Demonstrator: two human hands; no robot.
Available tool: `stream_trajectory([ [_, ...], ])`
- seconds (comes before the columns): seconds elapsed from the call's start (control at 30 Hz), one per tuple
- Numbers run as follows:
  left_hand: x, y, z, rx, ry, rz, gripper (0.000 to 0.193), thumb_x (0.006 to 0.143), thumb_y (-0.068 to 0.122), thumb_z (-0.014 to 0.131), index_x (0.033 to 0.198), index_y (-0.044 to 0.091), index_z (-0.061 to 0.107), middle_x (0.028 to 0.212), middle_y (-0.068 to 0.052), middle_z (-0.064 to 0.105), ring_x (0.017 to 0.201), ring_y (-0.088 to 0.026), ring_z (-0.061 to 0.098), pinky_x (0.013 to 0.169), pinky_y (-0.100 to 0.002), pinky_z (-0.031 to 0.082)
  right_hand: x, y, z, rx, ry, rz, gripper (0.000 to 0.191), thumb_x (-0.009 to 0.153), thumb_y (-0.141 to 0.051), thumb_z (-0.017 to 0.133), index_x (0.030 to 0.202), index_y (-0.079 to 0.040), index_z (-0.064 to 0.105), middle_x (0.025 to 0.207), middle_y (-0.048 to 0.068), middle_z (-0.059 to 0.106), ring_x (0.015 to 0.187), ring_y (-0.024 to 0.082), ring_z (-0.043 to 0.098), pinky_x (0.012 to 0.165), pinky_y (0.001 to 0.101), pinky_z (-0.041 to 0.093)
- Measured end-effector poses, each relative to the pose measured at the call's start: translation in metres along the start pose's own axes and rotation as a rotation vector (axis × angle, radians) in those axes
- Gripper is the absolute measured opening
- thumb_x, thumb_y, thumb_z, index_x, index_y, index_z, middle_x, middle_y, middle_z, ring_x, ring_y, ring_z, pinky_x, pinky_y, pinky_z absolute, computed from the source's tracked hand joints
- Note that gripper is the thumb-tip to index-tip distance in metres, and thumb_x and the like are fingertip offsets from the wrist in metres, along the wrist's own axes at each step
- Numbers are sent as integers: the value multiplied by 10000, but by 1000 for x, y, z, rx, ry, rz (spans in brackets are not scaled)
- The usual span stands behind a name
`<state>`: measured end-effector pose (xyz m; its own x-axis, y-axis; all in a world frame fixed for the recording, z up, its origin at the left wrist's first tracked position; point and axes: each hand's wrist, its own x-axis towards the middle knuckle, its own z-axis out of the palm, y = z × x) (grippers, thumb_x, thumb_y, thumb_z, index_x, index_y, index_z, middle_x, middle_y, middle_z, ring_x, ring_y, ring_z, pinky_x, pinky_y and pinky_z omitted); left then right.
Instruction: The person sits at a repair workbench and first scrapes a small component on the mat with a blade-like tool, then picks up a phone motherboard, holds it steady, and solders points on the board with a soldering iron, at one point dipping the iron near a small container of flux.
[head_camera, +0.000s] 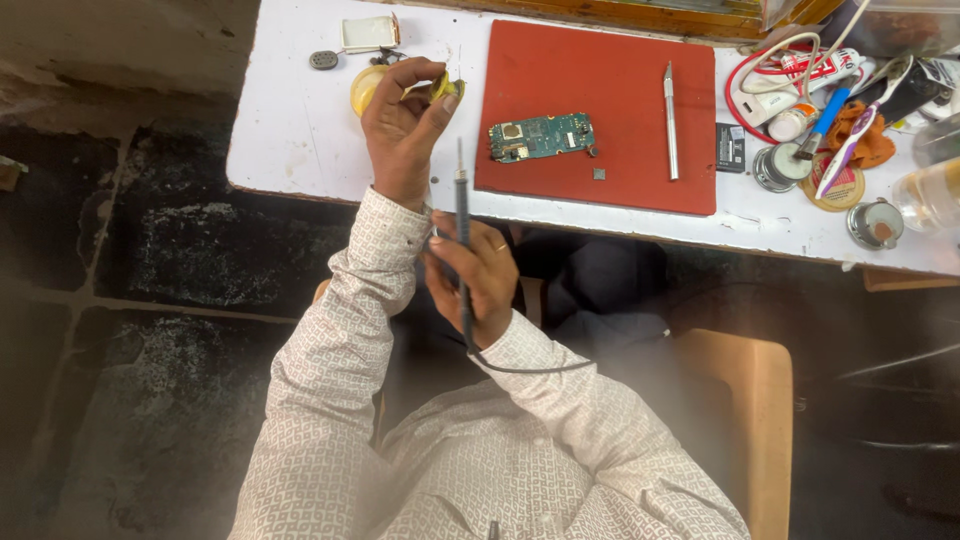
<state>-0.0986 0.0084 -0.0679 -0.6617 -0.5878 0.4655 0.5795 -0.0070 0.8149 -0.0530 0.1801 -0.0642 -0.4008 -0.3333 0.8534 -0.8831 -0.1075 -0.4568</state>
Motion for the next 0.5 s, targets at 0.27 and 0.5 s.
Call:
stream_trajectory([
  [0.27,4,3,-3,-267,144,-74,261,953,20,746,1192,7,643,1085,-100,710,994,-235,737,944,-368,609,-10,0,12,-47,18,42,422,871,171,708,1195,-55,559,1219,160,676,990,313,692,838,379,580],
  [0.5,12,7,-9,-246,97,-11,243,949,19,767,1167,15,661,1076,-127,722,974,-249,741,926,-393,638,0,2,8,-134,79,77,464,858,219,680,1221,-50,577,1087,128,659,908,279,640,776,383,541],
])
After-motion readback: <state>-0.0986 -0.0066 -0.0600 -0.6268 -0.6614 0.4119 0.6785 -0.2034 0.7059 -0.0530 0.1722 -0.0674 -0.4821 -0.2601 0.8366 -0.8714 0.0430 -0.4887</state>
